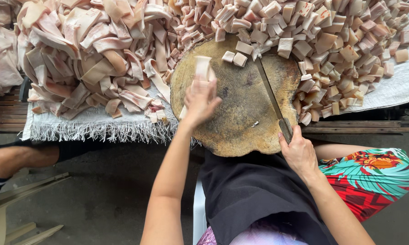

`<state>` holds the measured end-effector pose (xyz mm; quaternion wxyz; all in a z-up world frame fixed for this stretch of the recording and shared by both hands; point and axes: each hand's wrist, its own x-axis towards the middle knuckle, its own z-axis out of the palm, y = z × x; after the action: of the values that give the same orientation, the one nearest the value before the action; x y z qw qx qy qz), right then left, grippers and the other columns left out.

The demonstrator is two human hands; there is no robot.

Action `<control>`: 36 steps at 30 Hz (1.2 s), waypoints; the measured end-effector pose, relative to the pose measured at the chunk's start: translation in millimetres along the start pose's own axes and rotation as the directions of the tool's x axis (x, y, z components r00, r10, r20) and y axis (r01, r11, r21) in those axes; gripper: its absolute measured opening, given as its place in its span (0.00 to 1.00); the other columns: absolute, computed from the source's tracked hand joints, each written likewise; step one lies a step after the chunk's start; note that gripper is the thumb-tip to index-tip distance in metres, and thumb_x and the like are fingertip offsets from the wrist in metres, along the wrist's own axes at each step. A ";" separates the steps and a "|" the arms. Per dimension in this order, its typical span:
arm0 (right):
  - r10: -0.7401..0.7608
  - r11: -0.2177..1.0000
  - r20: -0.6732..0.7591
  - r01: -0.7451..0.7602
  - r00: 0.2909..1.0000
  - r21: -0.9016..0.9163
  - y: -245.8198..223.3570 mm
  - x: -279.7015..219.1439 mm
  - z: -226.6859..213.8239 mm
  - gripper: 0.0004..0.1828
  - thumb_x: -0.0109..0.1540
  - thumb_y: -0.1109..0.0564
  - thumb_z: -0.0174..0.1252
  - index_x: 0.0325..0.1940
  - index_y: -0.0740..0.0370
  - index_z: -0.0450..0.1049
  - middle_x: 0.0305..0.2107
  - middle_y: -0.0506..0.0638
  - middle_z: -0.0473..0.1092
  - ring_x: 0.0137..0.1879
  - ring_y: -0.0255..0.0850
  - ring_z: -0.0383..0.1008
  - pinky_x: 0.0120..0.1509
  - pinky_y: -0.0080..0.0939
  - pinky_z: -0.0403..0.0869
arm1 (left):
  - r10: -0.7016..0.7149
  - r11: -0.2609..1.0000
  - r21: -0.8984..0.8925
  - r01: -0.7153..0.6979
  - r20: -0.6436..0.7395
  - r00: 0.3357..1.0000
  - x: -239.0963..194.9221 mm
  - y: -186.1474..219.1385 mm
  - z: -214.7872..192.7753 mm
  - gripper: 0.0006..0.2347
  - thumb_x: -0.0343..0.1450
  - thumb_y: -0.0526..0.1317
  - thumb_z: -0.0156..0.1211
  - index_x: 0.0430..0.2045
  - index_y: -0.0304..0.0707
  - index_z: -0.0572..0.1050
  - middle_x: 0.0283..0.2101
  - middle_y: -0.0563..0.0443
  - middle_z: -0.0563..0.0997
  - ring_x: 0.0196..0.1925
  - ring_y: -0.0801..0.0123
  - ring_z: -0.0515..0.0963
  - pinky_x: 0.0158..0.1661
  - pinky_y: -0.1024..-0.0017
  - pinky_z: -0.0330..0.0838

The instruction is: The person chops strips of pork skin into small cubes using a large knife on a wooden cutting board.

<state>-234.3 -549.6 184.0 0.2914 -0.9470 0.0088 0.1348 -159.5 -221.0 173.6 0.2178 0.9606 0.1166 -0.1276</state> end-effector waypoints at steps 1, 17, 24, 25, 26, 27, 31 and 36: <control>0.011 1.000 0.007 -0.011 1.000 0.006 0.2 -0.2 -0.7 0.23 0.67 0.45 0.56 0.55 0.66 0.66 0.25 0.72 0.74 0.38 0.71 0.77 0.41 0.64 0.75 | 0.071 0.994 0.083 -0.068 -0.029 0.997 -3.2 5.9 9.7 0.32 0.70 0.54 0.68 0.70 0.67 0.61 0.76 0.32 0.38 0.76 0.32 0.40 0.66 0.35 0.50; 0.129 0.990 0.054 -0.131 0.990 0.042 -0.5 5.0 -3.5 0.20 0.65 0.46 0.58 0.51 0.65 0.67 0.23 0.71 0.73 0.35 0.70 0.77 0.37 0.63 0.73 | -0.537 0.821 -0.317 0.475 -0.145 0.831 180.1 -224.1 27.2 0.48 0.65 0.58 0.73 0.73 0.52 0.41 0.65 0.17 0.62 0.67 0.29 0.62 0.65 0.46 0.56; 0.137 0.988 0.046 -0.140 0.989 0.066 -1.2 4.9 -2.9 0.21 0.64 0.46 0.58 0.51 0.64 0.67 0.23 0.68 0.74 0.36 0.68 0.78 0.37 0.61 0.73 | -0.668 0.725 -0.335 0.602 -0.128 0.733 210.3 -217.1 17.4 0.32 0.65 0.45 0.69 0.64 0.57 0.60 0.66 0.25 0.56 0.62 0.33 0.69 0.61 0.50 0.65; 0.139 0.987 0.046 -0.142 0.989 0.081 -1.1 4.9 -3.8 0.21 0.64 0.46 0.58 0.51 0.64 0.68 0.23 0.68 0.74 0.36 0.68 0.78 0.37 0.60 0.74 | -0.669 0.729 -0.336 0.596 -0.168 0.724 207.6 -218.2 17.1 0.28 0.65 0.42 0.69 0.61 0.55 0.65 0.64 0.31 0.62 0.62 0.34 0.68 0.60 0.50 0.65; 0.141 0.984 0.044 -0.145 0.989 0.099 -1.0 5.0 -4.3 0.21 0.64 0.46 0.58 0.51 0.64 0.68 0.23 0.68 0.74 0.36 0.67 0.79 0.37 0.60 0.74 | -0.626 0.768 -0.349 0.537 -0.228 0.746 205.1 -218.0 18.7 0.27 0.64 0.42 0.70 0.59 0.52 0.65 0.60 0.31 0.65 0.60 0.37 0.70 0.59 0.51 0.66; 0.144 0.982 0.042 -0.148 0.989 0.118 -1.1 4.9 -4.6 0.21 0.64 0.46 0.59 0.51 0.65 0.68 0.23 0.67 0.74 0.36 0.66 0.79 0.37 0.59 0.74 | -0.579 0.804 -0.357 0.476 -0.288 0.763 201.7 -218.0 22.2 0.26 0.64 0.41 0.70 0.57 0.49 0.66 0.57 0.31 0.67 0.59 0.40 0.72 0.59 0.53 0.67; 0.172 0.982 0.065 -0.177 0.983 0.072 -0.6 4.6 -4.3 0.20 0.64 0.46 0.58 0.51 0.64 0.68 0.23 0.68 0.74 0.35 0.67 0.78 0.37 0.60 0.73 | -0.323 0.937 -0.281 0.208 -0.469 0.822 191.6 -226.9 27.8 0.20 0.65 0.39 0.69 0.50 0.41 0.70 0.48 0.34 0.76 0.52 0.46 0.76 0.53 0.54 0.71; 0.107 0.993 0.034 -0.108 0.994 0.043 2.1 3.6 -0.1 0.21 0.65 0.45 0.58 0.51 0.64 0.67 0.23 0.69 0.73 0.35 0.69 0.77 0.38 0.62 0.73 | -0.460 0.728 -0.653 0.209 -0.238 0.856 184.5 -242.7 11.5 0.13 0.70 0.41 0.63 0.48 0.42 0.75 0.38 0.46 0.82 0.39 0.62 0.80 0.42 0.63 0.74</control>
<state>-231.0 -551.2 182.0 0.3049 -0.9362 0.0583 0.1652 -56.1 18.0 14.6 0.4588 0.8066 0.3662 0.0691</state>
